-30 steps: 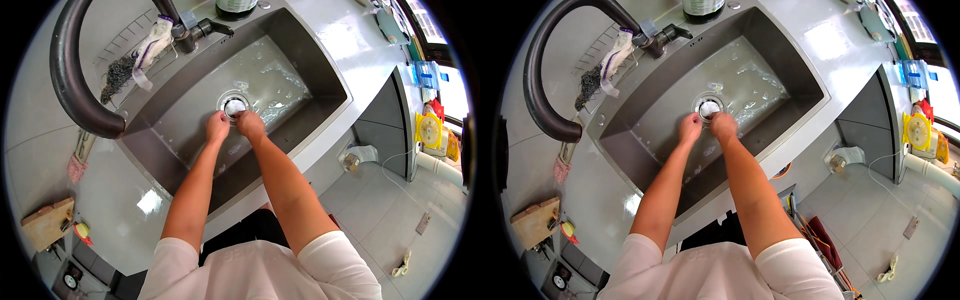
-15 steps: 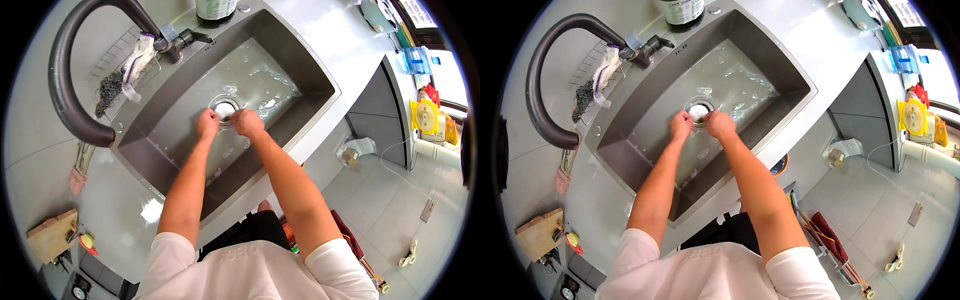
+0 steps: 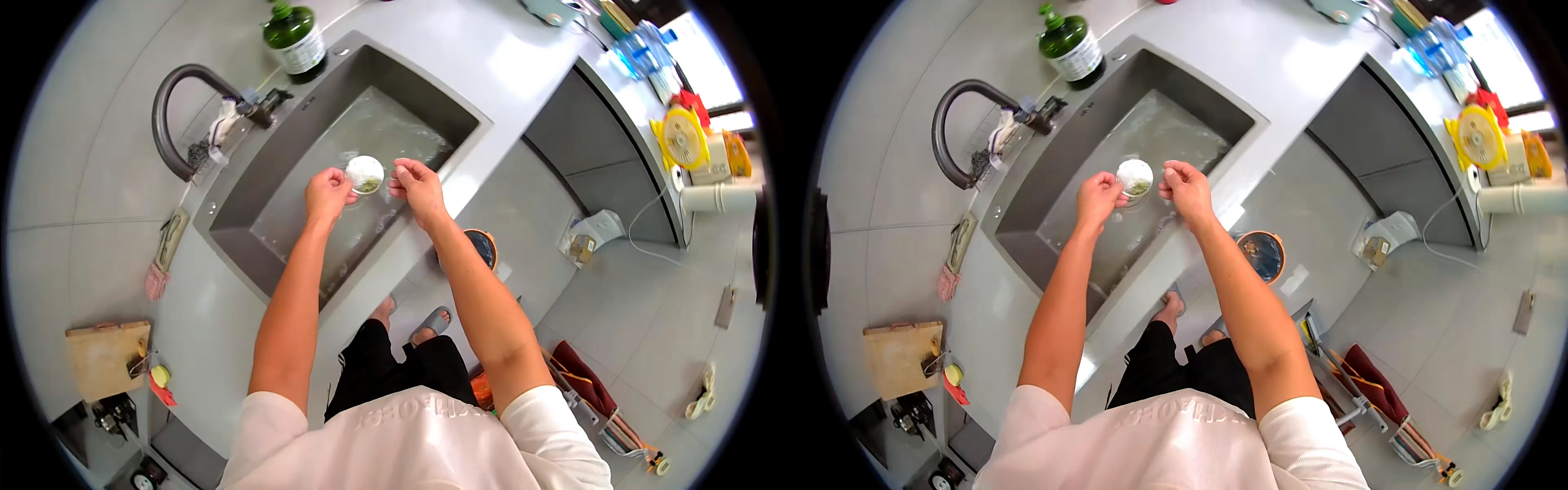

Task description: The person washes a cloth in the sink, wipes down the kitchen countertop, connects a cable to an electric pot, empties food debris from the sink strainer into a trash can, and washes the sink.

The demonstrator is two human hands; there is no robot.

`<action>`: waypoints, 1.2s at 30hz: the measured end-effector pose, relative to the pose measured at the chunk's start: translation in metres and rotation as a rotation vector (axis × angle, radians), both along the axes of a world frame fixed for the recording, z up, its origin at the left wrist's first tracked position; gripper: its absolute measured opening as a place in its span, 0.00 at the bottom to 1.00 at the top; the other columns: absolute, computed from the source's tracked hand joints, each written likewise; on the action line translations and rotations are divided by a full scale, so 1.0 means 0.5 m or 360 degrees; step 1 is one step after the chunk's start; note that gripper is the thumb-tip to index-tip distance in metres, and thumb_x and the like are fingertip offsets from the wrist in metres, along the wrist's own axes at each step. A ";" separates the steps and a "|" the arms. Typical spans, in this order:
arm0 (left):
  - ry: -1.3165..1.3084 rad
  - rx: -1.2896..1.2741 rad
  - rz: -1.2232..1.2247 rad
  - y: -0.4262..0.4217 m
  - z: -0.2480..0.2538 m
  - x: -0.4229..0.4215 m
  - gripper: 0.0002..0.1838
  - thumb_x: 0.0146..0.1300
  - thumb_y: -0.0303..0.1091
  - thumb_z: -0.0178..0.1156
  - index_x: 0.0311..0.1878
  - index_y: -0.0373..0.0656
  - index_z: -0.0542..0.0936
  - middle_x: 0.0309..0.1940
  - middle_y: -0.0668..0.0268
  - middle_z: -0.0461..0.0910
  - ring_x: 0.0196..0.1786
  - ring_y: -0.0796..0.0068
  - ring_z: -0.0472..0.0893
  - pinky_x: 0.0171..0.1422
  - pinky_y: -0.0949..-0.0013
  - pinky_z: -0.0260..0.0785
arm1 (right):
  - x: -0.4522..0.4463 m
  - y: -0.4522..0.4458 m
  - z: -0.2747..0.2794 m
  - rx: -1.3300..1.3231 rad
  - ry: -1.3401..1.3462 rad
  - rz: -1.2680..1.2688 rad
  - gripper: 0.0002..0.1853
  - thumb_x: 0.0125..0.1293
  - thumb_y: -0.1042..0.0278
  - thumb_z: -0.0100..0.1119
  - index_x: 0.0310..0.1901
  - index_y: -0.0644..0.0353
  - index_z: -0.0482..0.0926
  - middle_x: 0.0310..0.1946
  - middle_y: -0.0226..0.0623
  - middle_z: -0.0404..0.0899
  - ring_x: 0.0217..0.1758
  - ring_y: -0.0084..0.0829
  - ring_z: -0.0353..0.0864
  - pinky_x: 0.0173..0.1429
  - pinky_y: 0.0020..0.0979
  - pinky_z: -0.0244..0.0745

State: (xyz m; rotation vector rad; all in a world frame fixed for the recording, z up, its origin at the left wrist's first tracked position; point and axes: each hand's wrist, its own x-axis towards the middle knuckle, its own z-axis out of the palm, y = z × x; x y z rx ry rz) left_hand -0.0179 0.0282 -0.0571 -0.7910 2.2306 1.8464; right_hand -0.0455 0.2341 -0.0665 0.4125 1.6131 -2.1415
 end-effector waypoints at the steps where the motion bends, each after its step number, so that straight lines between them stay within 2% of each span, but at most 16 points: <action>1: 0.0032 0.0037 -0.0037 0.041 0.035 0.011 0.02 0.70 0.22 0.63 0.44 0.35 0.82 0.34 0.63 0.86 0.34 0.75 0.88 0.39 0.72 0.85 | 0.014 0.035 0.013 -0.0007 0.0013 -0.0031 0.17 0.81 0.66 0.59 0.66 0.61 0.80 0.44 0.32 0.83 0.44 0.27 0.85 0.51 0.30 0.86; 4: 0.0107 0.0093 -0.0188 0.175 0.102 0.044 0.03 0.70 0.22 0.63 0.45 0.35 0.82 0.34 0.64 0.86 0.34 0.77 0.88 0.39 0.73 0.84 | 0.068 0.166 0.036 -0.0270 -0.0080 -0.0148 0.24 0.85 0.49 0.53 0.68 0.59 0.78 0.47 0.35 0.86 0.47 0.30 0.87 0.55 0.35 0.85; 5: 0.0138 0.0111 -0.0259 0.223 0.117 0.059 0.04 0.71 0.23 0.64 0.45 0.34 0.83 0.33 0.65 0.86 0.34 0.77 0.87 0.39 0.74 0.84 | 0.092 0.219 0.049 -0.0266 -0.0079 -0.0184 0.24 0.85 0.49 0.53 0.68 0.59 0.78 0.47 0.35 0.86 0.47 0.30 0.87 0.55 0.35 0.85; 8: 0.0105 0.0187 -0.0519 0.377 0.131 0.103 0.04 0.71 0.24 0.64 0.46 0.34 0.84 0.33 0.65 0.86 0.34 0.79 0.87 0.39 0.75 0.83 | 0.171 0.381 0.056 -0.0906 -0.0329 0.0102 0.28 0.87 0.43 0.45 0.73 0.54 0.75 0.59 0.40 0.87 0.54 0.34 0.90 0.54 0.37 0.86; 11: -0.0019 0.0245 -0.0730 0.520 0.064 0.148 0.05 0.72 0.25 0.65 0.46 0.34 0.84 0.33 0.65 0.87 0.34 0.80 0.86 0.39 0.75 0.82 | 0.253 0.529 -0.032 -0.1194 -0.0200 0.0062 0.28 0.87 0.44 0.45 0.75 0.55 0.72 0.59 0.40 0.86 0.55 0.36 0.89 0.55 0.37 0.86; 13: -0.0083 0.0339 -0.0828 0.595 -0.056 0.177 0.06 0.73 0.25 0.65 0.48 0.33 0.84 0.35 0.64 0.87 0.36 0.79 0.87 0.41 0.74 0.83 | 0.312 0.608 -0.091 -0.1170 -0.0162 0.0011 0.27 0.86 0.49 0.49 0.77 0.56 0.71 0.61 0.40 0.85 0.58 0.35 0.88 0.56 0.37 0.87; 17: -0.0269 0.0549 -0.0954 0.701 -0.337 0.233 0.14 0.73 0.23 0.64 0.60 0.32 0.84 0.47 0.58 0.89 0.44 0.73 0.89 0.50 0.69 0.85 | 0.399 0.710 -0.287 -0.0907 -0.0258 -0.0346 0.26 0.81 0.62 0.60 0.76 0.58 0.72 0.62 0.39 0.83 0.64 0.32 0.84 0.63 0.41 0.86; 19: -0.0027 0.0043 -0.0937 0.726 -0.517 0.266 0.22 0.73 0.20 0.62 0.69 0.34 0.80 0.57 0.51 0.88 0.53 0.68 0.89 0.60 0.66 0.83 | 0.427 0.742 -0.440 -0.0207 -0.0176 -0.0336 0.31 0.75 0.66 0.68 0.77 0.58 0.71 0.66 0.40 0.80 0.65 0.32 0.84 0.64 0.41 0.85; 20: -0.0184 -0.0034 -0.0947 0.727 -0.593 0.277 0.26 0.73 0.18 0.58 0.74 0.36 0.77 0.63 0.48 0.85 0.59 0.64 0.89 0.66 0.64 0.80 | 0.433 0.743 -0.515 0.0193 -0.0011 -0.0336 0.36 0.65 0.70 0.78 0.74 0.57 0.74 0.67 0.42 0.79 0.63 0.37 0.85 0.63 0.39 0.84; 21: -0.0208 -0.0033 -0.0946 0.728 -0.663 0.287 0.26 0.73 0.18 0.58 0.74 0.36 0.77 0.63 0.48 0.85 0.59 0.64 0.89 0.66 0.64 0.80 | 0.440 0.751 -0.607 0.0189 -0.0035 -0.0334 0.36 0.65 0.70 0.78 0.74 0.57 0.74 0.67 0.42 0.79 0.63 0.37 0.85 0.63 0.39 0.84; 23: -0.0293 -0.0322 -0.1041 0.722 -0.781 0.326 0.26 0.72 0.19 0.57 0.73 0.36 0.77 0.63 0.48 0.86 0.59 0.62 0.89 0.66 0.63 0.80 | 0.451 0.760 -0.756 0.1503 0.0471 0.0068 0.36 0.57 0.72 0.81 0.69 0.58 0.78 0.63 0.44 0.79 0.60 0.43 0.85 0.65 0.40 0.83; 24: -0.0308 -0.0327 -0.1044 0.720 -0.826 0.339 0.26 0.72 0.19 0.57 0.73 0.36 0.77 0.63 0.48 0.86 0.59 0.62 0.89 0.66 0.63 0.80 | 0.451 0.763 -0.810 0.1564 0.0477 0.0009 0.35 0.53 0.72 0.82 0.65 0.57 0.79 0.61 0.47 0.78 0.62 0.49 0.84 0.66 0.41 0.82; 27: -0.0299 -0.0301 -0.1050 0.709 -0.913 0.372 0.28 0.66 0.19 0.56 0.71 0.36 0.79 0.61 0.48 0.86 0.56 0.53 0.89 0.66 0.56 0.79 | 0.457 0.770 -0.908 0.1525 0.0429 -0.0101 0.37 0.53 0.70 0.84 0.66 0.56 0.79 0.63 0.47 0.78 0.63 0.48 0.83 0.67 0.42 0.82; 32: -0.0104 -0.0625 -0.1336 0.712 -0.941 0.357 0.26 0.68 0.18 0.55 0.70 0.34 0.79 0.66 0.45 0.82 0.68 0.46 0.82 0.74 0.54 0.74 | 0.443 0.757 -0.900 0.1785 0.0593 0.0043 0.38 0.54 0.67 0.83 0.67 0.57 0.77 0.65 0.43 0.79 0.63 0.50 0.82 0.68 0.44 0.80; 35: 0.0045 -0.0626 -0.1412 0.711 -0.972 0.354 0.28 0.64 0.16 0.54 0.70 0.30 0.78 0.68 0.42 0.79 0.71 0.42 0.78 0.77 0.51 0.71 | 0.428 0.746 -0.942 0.1977 0.1026 0.0036 0.36 0.53 0.67 0.82 0.66 0.54 0.78 0.64 0.40 0.81 0.65 0.44 0.82 0.73 0.46 0.74; 36: 0.0034 -0.0628 -0.1400 0.706 -0.983 0.361 0.28 0.64 0.16 0.54 0.70 0.30 0.78 0.68 0.42 0.79 0.71 0.42 0.78 0.77 0.51 0.71 | 0.447 0.766 -1.003 0.2130 0.0956 0.0394 0.35 0.52 0.67 0.82 0.64 0.52 0.79 0.64 0.39 0.81 0.66 0.42 0.81 0.74 0.46 0.71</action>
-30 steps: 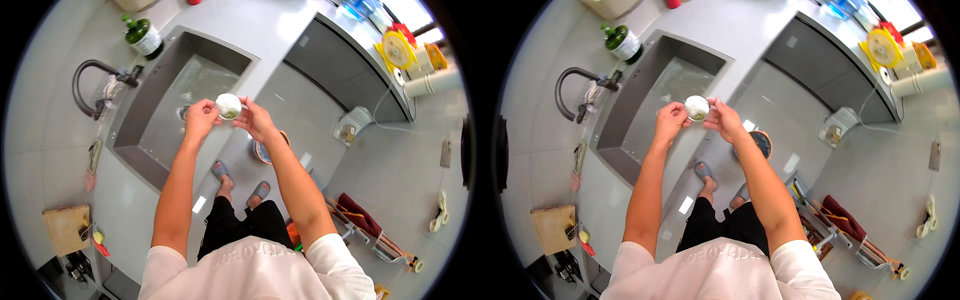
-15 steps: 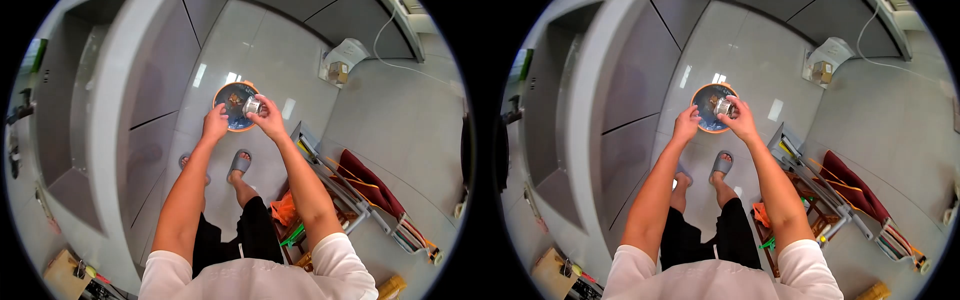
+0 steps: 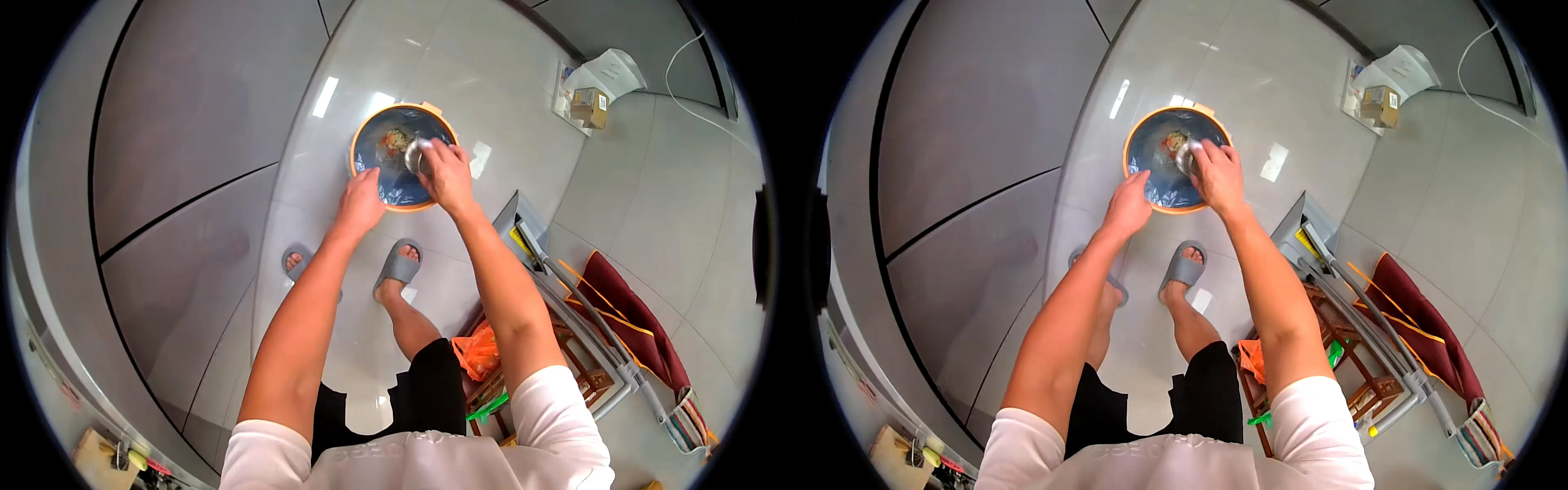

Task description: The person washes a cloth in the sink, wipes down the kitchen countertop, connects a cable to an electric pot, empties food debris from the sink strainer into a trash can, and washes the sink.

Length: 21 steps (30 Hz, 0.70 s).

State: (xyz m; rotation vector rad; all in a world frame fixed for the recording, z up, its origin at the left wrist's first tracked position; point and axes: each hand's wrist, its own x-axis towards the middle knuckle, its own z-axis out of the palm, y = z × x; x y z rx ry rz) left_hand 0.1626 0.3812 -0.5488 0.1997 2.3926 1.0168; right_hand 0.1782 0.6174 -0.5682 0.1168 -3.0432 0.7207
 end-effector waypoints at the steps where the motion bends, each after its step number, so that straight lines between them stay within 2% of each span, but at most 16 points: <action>1: -0.0029 -0.0060 -0.0070 -0.002 -0.015 0.008 0.29 0.64 0.17 0.55 0.71 0.30 0.76 0.70 0.43 0.78 0.73 0.43 0.76 0.79 0.52 0.69 | 0.017 0.012 -0.035 0.0247 -0.0213 0.0160 0.34 0.51 0.66 0.81 0.63 0.51 0.80 0.64 0.39 0.82 0.67 0.40 0.81 0.75 0.46 0.68; 2: -0.0044 -0.0115 -0.0148 -0.001 -0.026 0.005 0.30 0.64 0.19 0.57 0.72 0.30 0.75 0.72 0.44 0.76 0.75 0.45 0.74 0.81 0.52 0.67 | 0.020 0.010 -0.038 0.0245 -0.0167 0.0148 0.33 0.51 0.69 0.79 0.61 0.50 0.80 0.62 0.36 0.82 0.67 0.34 0.80 0.79 0.48 0.62; 6: 0.0015 -0.0066 -0.0180 -0.004 -0.034 0.022 0.31 0.64 0.18 0.56 0.73 0.29 0.74 0.73 0.43 0.74 0.77 0.44 0.72 0.82 0.52 0.66 | 0.001 -0.030 0.083 0.0098 0.0118 0.0170 0.30 0.51 0.69 0.79 0.59 0.50 0.80 0.61 0.34 0.81 0.66 0.32 0.81 0.80 0.48 0.59; 9: -0.0064 -0.0063 -0.0118 -0.003 -0.023 0.011 0.30 0.65 0.18 0.55 0.72 0.28 0.74 0.73 0.42 0.74 0.77 0.44 0.72 0.82 0.52 0.65 | 0.012 0.003 0.028 0.0335 0.0153 0.0211 0.28 0.51 0.68 0.79 0.55 0.50 0.80 0.61 0.34 0.81 0.65 0.32 0.82 0.79 0.49 0.59; 10: -0.0065 -0.0054 -0.0130 -0.003 -0.022 0.012 0.30 0.66 0.18 0.54 0.73 0.28 0.74 0.73 0.42 0.74 0.77 0.44 0.72 0.83 0.52 0.65 | 0.031 0.033 -0.015 0.0493 -0.0188 0.0242 0.27 0.51 0.69 0.78 0.53 0.51 0.78 0.61 0.33 0.81 0.63 0.32 0.82 0.78 0.50 0.59; 14: -0.0072 -0.0027 -0.0097 -0.002 -0.025 0.014 0.29 0.66 0.19 0.53 0.73 0.28 0.73 0.74 0.41 0.74 0.77 0.43 0.73 0.83 0.52 0.65 | 0.012 0.017 0.064 0.0251 0.0093 0.0218 0.29 0.51 0.67 0.79 0.55 0.51 0.77 0.60 0.34 0.81 0.62 0.33 0.84 0.78 0.51 0.60; 15: -0.0085 -0.0029 -0.0100 -0.005 -0.026 0.020 0.29 0.66 0.19 0.53 0.73 0.28 0.73 0.74 0.41 0.74 0.77 0.43 0.73 0.83 0.52 0.65 | 0.021 0.023 0.044 0.0248 0.0080 0.0216 0.29 0.51 0.67 0.79 0.55 0.51 0.77 0.60 0.34 0.81 0.62 0.33 0.84 0.78 0.51 0.60; 17: -0.0040 -0.0016 -0.0129 -0.005 -0.029 0.018 0.30 0.66 0.18 0.53 0.73 0.28 0.73 0.74 0.41 0.73 0.77 0.43 0.72 0.83 0.52 0.65 | 0.016 0.045 0.020 0.0514 -0.0003 0.0279 0.29 0.52 0.65 0.81 0.55 0.51 0.77 0.62 0.34 0.80 0.64 0.33 0.83 0.78 0.52 0.59; 18: -0.0032 -0.0012 -0.0129 -0.002 -0.029 0.019 0.30 0.66 0.18 0.53 0.73 0.28 0.73 0.74 0.41 0.73 0.77 0.43 0.72 0.83 0.52 0.65 | 0.019 0.054 0.024 0.0448 -0.0392 0.0244 0.28 0.53 0.66 0.80 0.55 0.51 0.77 0.63 0.34 0.80 0.64 0.33 0.83 0.78 0.52 0.60; 19: -0.0034 -0.0040 -0.0140 -0.001 -0.027 0.021 0.30 0.66 0.18 0.53 0.73 0.28 0.73 0.74 0.41 0.74 0.77 0.43 0.72 0.83 0.52 0.65 | 0.017 0.056 0.023 0.0448 -0.0384 0.0238 0.28 0.53 0.66 0.80 0.55 0.51 0.77 0.63 0.34 0.80 0.64 0.33 0.83 0.78 0.52 0.60; 21: -0.0037 -0.0082 -0.0144 -0.006 -0.034 0.022 0.30 0.66 0.18 0.53 0.73 0.28 0.73 0.74 0.41 0.74 0.77 0.43 0.73 0.83 0.52 0.65 | 0.000 0.038 0.058 0.0312 0.0062 0.0282 0.28 0.53 0.67 0.79 0.55 0.49 0.77 0.60 0.32 0.81 0.62 0.33 0.85 0.78 0.52 0.61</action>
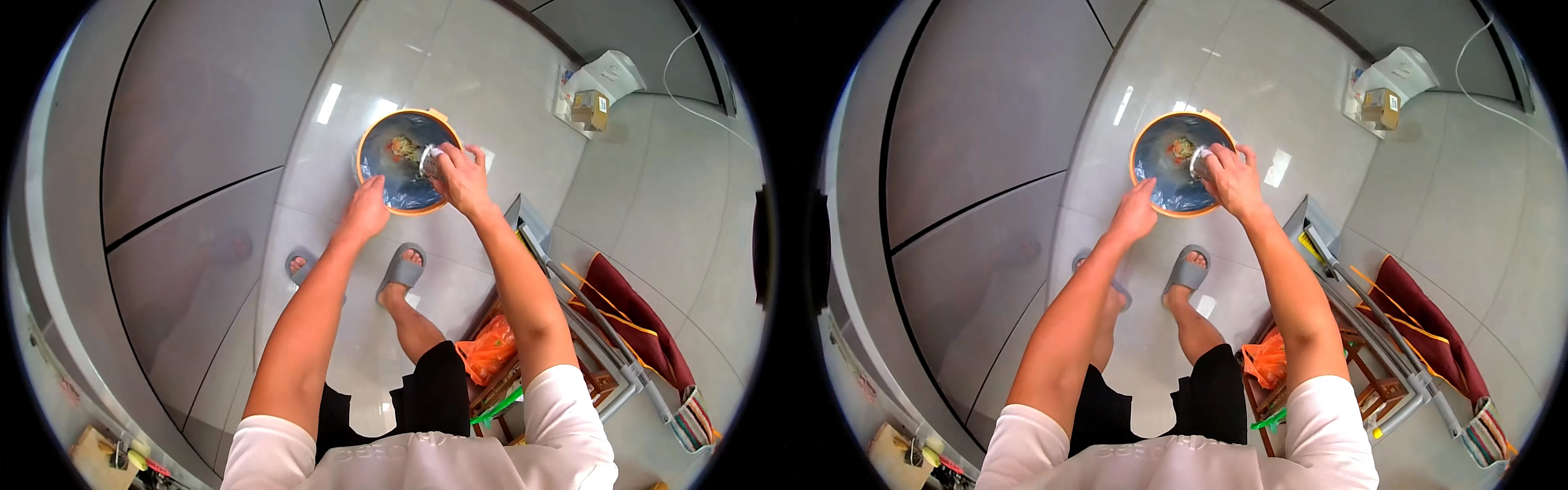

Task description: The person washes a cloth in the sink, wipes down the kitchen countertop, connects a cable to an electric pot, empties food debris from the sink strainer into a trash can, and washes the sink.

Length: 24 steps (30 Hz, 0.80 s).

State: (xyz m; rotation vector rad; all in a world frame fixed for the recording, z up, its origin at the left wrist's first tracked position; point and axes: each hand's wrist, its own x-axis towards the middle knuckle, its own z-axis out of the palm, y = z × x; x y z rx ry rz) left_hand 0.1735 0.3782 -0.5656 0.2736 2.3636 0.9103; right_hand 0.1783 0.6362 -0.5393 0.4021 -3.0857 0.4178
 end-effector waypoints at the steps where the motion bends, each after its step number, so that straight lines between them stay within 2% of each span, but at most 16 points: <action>1: 0.0016 0.0034 -0.0005 -0.001 -0.005 -0.003 0.30 0.66 0.18 0.53 0.73 0.28 0.74 0.74 0.41 0.74 0.77 0.43 0.73 0.83 0.52 0.65 | -0.002 -0.007 0.020 -0.0019 0.0095 0.0031 0.28 0.53 0.67 0.79 0.56 0.48 0.78 0.61 0.32 0.81 0.61 0.33 0.85 0.77 0.51 0.62; 2: 0.0035 0.0075 -0.0015 0.001 -0.005 -0.001 0.30 0.65 0.18 0.53 0.72 0.29 0.74 0.74 0.41 0.74 0.77 0.43 0.73 0.83 0.53 0.65 | 0.006 -0.003 0.009 -0.0019 0.0092 0.0030 0.28 0.53 0.67 0.79 0.56 0.48 0.78 0.61 0.32 0.81 0.61 0.33 0.85 0.77 0.51 0.62; 4: -0.0014 0.0074 -0.0038 0.004 0.013 0.001 0.31 0.63 0.16 0.52 0.73 0.28 0.74 0.74 0.41 0.74 0.78 0.43 0.72 0.83 0.53 0.65 | 0.020 0.023 -0.015 0.0245 -0.0497 0.0007 0.29 0.52 0.66 0.80 0.56 0.49 0.78 0.60 0.33 0.81 0.64 0.33 0.82 0.76 0.51 0.64; 6: -0.0042 0.0055 -0.0048 0.001 0.051 -0.009 0.33 0.61 0.15 0.50 0.73 0.28 0.74 0.73 0.40 0.74 0.78 0.43 0.72 0.84 0.54 0.64 | 0.017 0.007 0.043 0.0153 -0.0405 0.0077 0.30 0.51 0.67 0.81 0.56 0.52 0.77 0.58 0.36 0.82 0.63 0.35 0.83 0.74 0.49 0.65; 8: -0.0075 0.0146 0.0030 -0.012 0.125 0.000 0.33 0.60 0.15 0.50 0.72 0.28 0.75 0.73 0.41 0.75 0.77 0.44 0.73 0.83 0.54 0.65 | 0.025 -0.033 0.136 -0.0324 -0.0048 -0.0196 0.32 0.49 0.68 0.81 0.57 0.54 0.77 0.56 0.38 0.82 0.60 0.40 0.84 0.74 0.48 0.65; 9: -0.0048 0.0141 0.0041 -0.022 0.167 0.006 0.33 0.60 0.15 0.50 0.72 0.28 0.75 0.73 0.41 0.75 0.77 0.44 0.73 0.83 0.54 0.65 | 0.031 -0.040 0.167 -0.0459 -0.0114 -0.0302 0.36 0.48 0.70 0.81 0.60 0.55 0.76 0.57 0.38 0.81 0.59 0.42 0.84 0.70 0.46 0.71; 10: -0.0061 0.0150 0.0089 -0.029 0.217 0.013 0.33 0.60 0.15 0.51 0.72 0.29 0.75 0.73 0.42 0.76 0.76 0.44 0.74 0.83 0.54 0.65 | 0.041 -0.056 0.206 -0.0459 -0.0082 -0.0283 0.36 0.48 0.70 0.81 0.60 0.55 0.76 0.57 0.38 0.81 0.59 0.42 0.84 0.70 0.46 0.71; 12: -0.0034 0.0175 0.0152 -0.041 0.327 0.018 0.33 0.60 0.14 0.51 0.72 0.30 0.76 0.72 0.42 0.76 0.76 0.44 0.75 0.83 0.54 0.66 | 0.059 -0.094 0.311 -0.1360 -0.0235 -0.0749 0.39 0.50 0.73 0.81 0.66 0.58 0.73 0.62 0.42 0.77 0.68 0.40 0.80 0.75 0.42 0.74; 13: -0.0031 0.0231 0.0174 -0.051 0.384 0.026 0.33 0.59 0.14 0.51 0.72 0.31 0.76 0.72 0.43 0.77 0.75 0.44 0.75 0.83 0.54 0.66 | 0.063 -0.104 0.368 -0.1321 -0.0199 -0.0708 0.43 0.51 0.73 0.79 0.70 0.58 0.70 0.65 0.41 0.75 0.71 0.37 0.78 0.74 0.38 0.77; 18: 0.0162 0.0432 0.0267 -0.108 0.723 0.027 0.35 0.57 0.14 0.52 0.71 0.34 0.78 0.71 0.45 0.78 0.74 0.44 0.76 0.82 0.54 0.67 | 0.052 -0.164 0.672 -0.1339 -0.0098 -0.0474 0.44 0.50 0.73 0.78 0.72 0.58 0.71 0.65 0.42 0.75 0.72 0.39 0.78 0.75 0.38 0.75; 20: 0.0280 0.0422 0.0338 -0.134 0.838 0.027 0.34 0.57 0.15 0.51 0.71 0.36 0.78 0.72 0.45 0.77 0.74 0.44 0.76 0.82 0.54 0.67 | 0.023 -0.195 0.768 -0.1347 0.0058 -0.0382 0.43 0.46 0.73 0.73 0.70 0.58 0.73 0.63 0.45 0.76 0.70 0.47 0.77 0.75 0.43 0.74; 23: 0.0288 0.0572 0.0539 -0.201 1.017 0.028 0.33 0.59 0.18 0.50 0.71 0.36 0.78 0.72 0.45 0.78 0.74 0.44 0.77 0.80 0.54 0.68 | -0.018 -0.257 0.864 -0.1620 -0.0027 -0.0327 0.41 0.49 0.72 0.73 0.69 0.61 0.72 0.63 0.43 0.77 0.69 0.42 0.79 0.74 0.40 0.75; 24: 0.0324 0.0557 0.0605 -0.234 1.043 0.036 0.33 0.59 0.18 0.50 0.71 0.36 0.78 0.72 0.45 0.78 0.74 0.44 0.77 0.80 0.54 0.68 | -0.032 -0.287 0.891 -0.1727 -0.0083 -0.0344 0.41 0.49 0.73 0.73 0.69 0.61 0.72 0.63 0.43 0.77 0.68 0.40 0.80 0.73 0.39 0.75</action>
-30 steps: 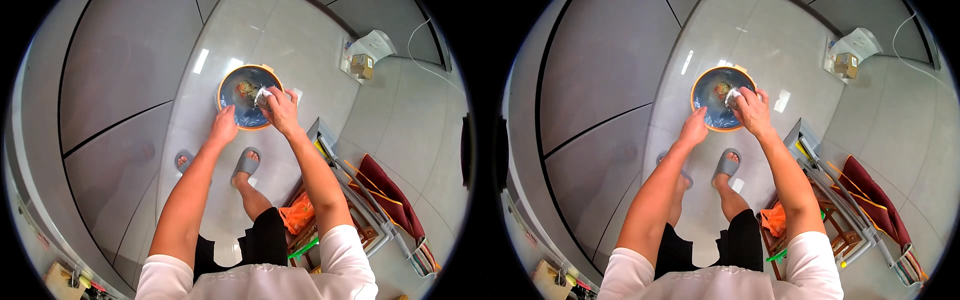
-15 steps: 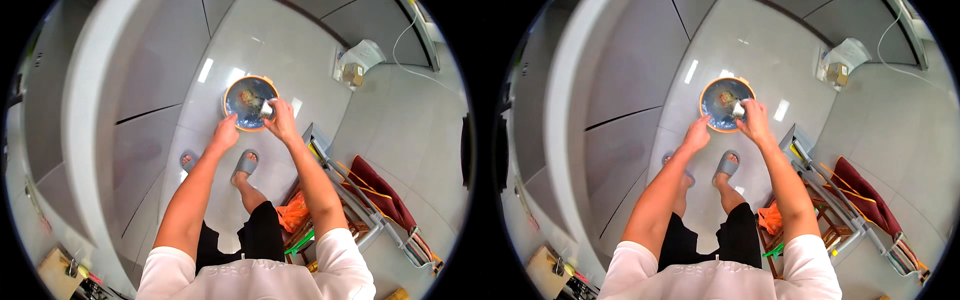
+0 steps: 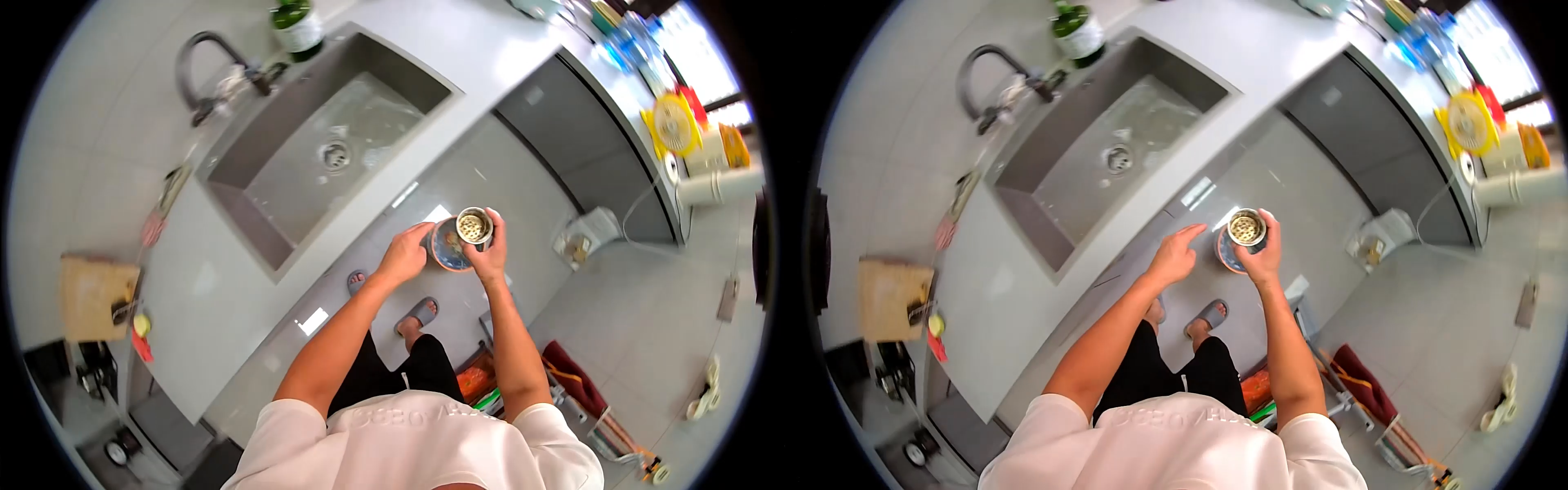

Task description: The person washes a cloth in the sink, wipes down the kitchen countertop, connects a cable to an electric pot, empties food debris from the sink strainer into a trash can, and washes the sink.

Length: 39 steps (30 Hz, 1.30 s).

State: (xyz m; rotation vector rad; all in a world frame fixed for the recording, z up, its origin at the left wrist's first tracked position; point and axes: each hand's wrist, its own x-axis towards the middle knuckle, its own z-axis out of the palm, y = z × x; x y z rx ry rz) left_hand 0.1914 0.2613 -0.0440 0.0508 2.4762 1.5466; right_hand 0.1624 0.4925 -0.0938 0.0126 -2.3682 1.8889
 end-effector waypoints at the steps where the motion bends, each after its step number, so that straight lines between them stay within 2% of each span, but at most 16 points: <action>1: 0.0086 -0.0018 0.0074 -0.026 0.019 0.004 0.33 0.59 0.17 0.50 0.70 0.35 0.79 0.70 0.45 0.79 0.73 0.44 0.78 0.80 0.54 0.68 | -0.014 -0.022 0.022 0.0055 0.0040 0.0053 0.42 0.51 0.72 0.76 0.71 0.61 0.72 0.64 0.42 0.77 0.67 0.40 0.80 0.73 0.38 0.76; 5: 0.0172 0.0030 0.0356 -0.152 0.068 0.018 0.31 0.60 0.16 0.51 0.68 0.36 0.80 0.68 0.46 0.81 0.71 0.45 0.80 0.79 0.56 0.71 | -0.073 -0.166 0.152 0.0324 0.0089 0.0186 0.43 0.53 0.70 0.78 0.72 0.61 0.70 0.65 0.43 0.77 0.66 0.40 0.81 0.72 0.39 0.76; 8: 0.0180 0.0049 0.0560 -0.268 0.059 0.001 0.30 0.61 0.17 0.52 0.68 0.37 0.81 0.65 0.47 0.83 0.68 0.46 0.82 0.75 0.57 0.74 | -0.136 -0.289 0.180 0.0396 0.0127 0.0351 0.42 0.54 0.70 0.78 0.72 0.62 0.71 0.64 0.44 0.79 0.66 0.40 0.82 0.71 0.39 0.76; 10: 0.0027 -0.0040 0.0706 -0.348 0.020 -0.025 0.29 0.62 0.19 0.54 0.68 0.39 0.82 0.62 0.46 0.85 0.64 0.46 0.85 0.70 0.54 0.76 | -0.189 -0.378 0.172 0.0494 -0.0024 0.0504 0.40 0.55 0.68 0.79 0.70 0.61 0.72 0.58 0.47 0.84 0.62 0.41 0.85 0.69 0.39 0.78; 12: -0.0023 -0.0052 0.0778 -0.423 -0.028 -0.061 0.29 0.62 0.20 0.55 0.68 0.40 0.82 0.61 0.46 0.86 0.62 0.45 0.85 0.68 0.53 0.77 | -0.235 -0.477 0.146 0.0440 -0.0183 0.0686 0.39 0.53 0.66 0.79 0.67 0.63 0.73 0.53 0.49 0.86 0.58 0.45 0.88 0.64 0.42 0.81; 14: -0.0103 -0.0069 0.0860 -0.482 -0.080 -0.093 0.28 0.62 0.21 0.55 0.68 0.41 0.82 0.59 0.46 0.86 0.60 0.45 0.86 0.66 0.52 0.77 | -0.278 -0.575 0.120 0.0700 -0.0233 0.0759 0.38 0.53 0.63 0.79 0.65 0.64 0.73 0.52 0.52 0.87 0.56 0.51 0.89 0.61 0.44 0.83; 16: -0.0250 -0.0127 0.0911 -0.537 -0.119 -0.127 0.28 0.66 0.19 0.53 0.69 0.41 0.82 0.63 0.48 0.86 0.67 0.53 0.85 0.73 0.58 0.76 | -0.326 -0.659 0.044 0.0887 -0.0295 0.0804 0.39 0.53 0.60 0.80 0.65 0.63 0.73 0.53 0.55 0.87 0.57 0.55 0.88 0.62 0.46 0.82; 18: -0.0370 -0.0193 0.0861 -0.587 -0.144 -0.155 0.27 0.66 0.20 0.54 0.69 0.40 0.82 0.64 0.48 0.85 0.67 0.53 0.85 0.73 0.58 0.76 | -0.369 -0.732 -0.027 0.1222 -0.0503 0.0848 0.41 0.53 0.58 0.79 0.67 0.62 0.72 0.55 0.55 0.87 0.59 0.55 0.87 0.64 0.48 0.82; 20: -0.0404 -0.0262 0.0795 -0.620 -0.182 -0.173 0.27 0.65 0.25 0.57 0.68 0.40 0.81 0.62 0.45 0.84 0.65 0.43 0.83 0.72 0.50 0.75 | -0.407 -0.779 -0.090 0.1381 -0.0609 0.0891 0.43 0.53 0.56 0.80 0.69 0.61 0.70 0.57 0.54 0.86 0.61 0.55 0.85 0.68 0.48 0.80; 22: -0.0441 -0.0279 0.0772 -0.648 -0.200 -0.184 0.27 0.65 0.25 0.57 0.68 0.40 0.81 0.62 0.45 0.84 0.65 0.43 0.83 0.72 0.50 0.75 | -0.430 -0.807 -0.170 0.1452 -0.0463 0.0779 0.45 0.49 0.54 0.81 0.68 0.60 0.70 0.55 0.58 0.86 0.60 0.56 0.86 0.66 0.49 0.81; 25: -0.0505 -0.0268 0.0761 -0.680 -0.226 -0.193 0.27 0.65 0.26 0.57 0.68 0.40 0.81 0.63 0.45 0.84 0.66 0.43 0.82 0.73 0.50 0.74 | -0.465 -0.829 -0.259 0.1314 -0.0475 0.0807 0.43 0.52 0.60 0.80 0.69 0.59 0.69 0.59 0.57 0.84 0.64 0.58 0.82 0.69 0.50 0.79; 27: -0.0547 -0.0240 0.0770 -0.694 -0.239 -0.196 0.27 0.65 0.26 0.57 0.68 0.40 0.81 0.63 0.45 0.84 0.66 0.43 0.82 0.73 0.50 0.74 | -0.471 -0.833 -0.254 0.1366 -0.0347 0.0824 0.41 0.54 0.66 0.78 0.70 0.58 0.68 0.58 0.55 0.84 0.64 0.61 0.81 0.69 0.52 0.77; 31: -0.0556 -0.0246 0.0743 -0.702 -0.245 -0.194 0.27 0.64 0.26 0.57 0.68 0.39 0.81 0.64 0.46 0.84 0.67 0.43 0.81 0.74 0.51 0.73 | -0.463 -0.823 -0.219 0.1619 -0.0268 0.0792 0.41 0.55 0.68 0.77 0.70 0.58 0.68 0.58 0.52 0.84 0.65 0.60 0.79 0.70 0.54 0.76; 34: -0.0568 -0.0261 0.0752 -0.702 -0.220 -0.212 0.27 0.64 0.26 0.58 0.68 0.39 0.82 0.64 0.47 0.84 0.67 0.43 0.81 0.74 0.52 0.73 | -0.483 -0.839 -0.191 0.1480 -0.0291 0.0755 0.34 0.59 0.67 0.75 0.67 0.57 0.74 0.57 0.48 0.85 0.64 0.54 0.83 0.67 0.49 0.79; 37: -0.0468 -0.0239 0.0844 -0.716 -0.229 -0.226 0.26 0.64 0.26 0.58 0.66 0.38 0.83 0.63 0.49 0.85 0.66 0.44 0.83 0.74 0.53 0.74 | -0.523 -0.889 -0.077 0.0438 -0.0198 0.0764 0.20 0.62 0.73 0.71 0.57 0.59 0.84 0.50 0.44 0.88 0.50 0.39 0.90 0.57 0.38 0.84; 39: -0.0368 -0.0216 0.0906 -0.719 -0.236 -0.238 0.25 0.65 0.26 0.58 0.65 0.38 0.83 0.62 0.50 0.86 0.66 0.46 0.84 0.73 0.54 0.75 | -0.572 -0.925 0.023 0.0201 0.0041 0.0899 0.25 0.64 0.75 0.68 0.64 0.57 0.82 0.53 0.45 0.88 0.50 0.34 0.89 0.58 0.35 0.83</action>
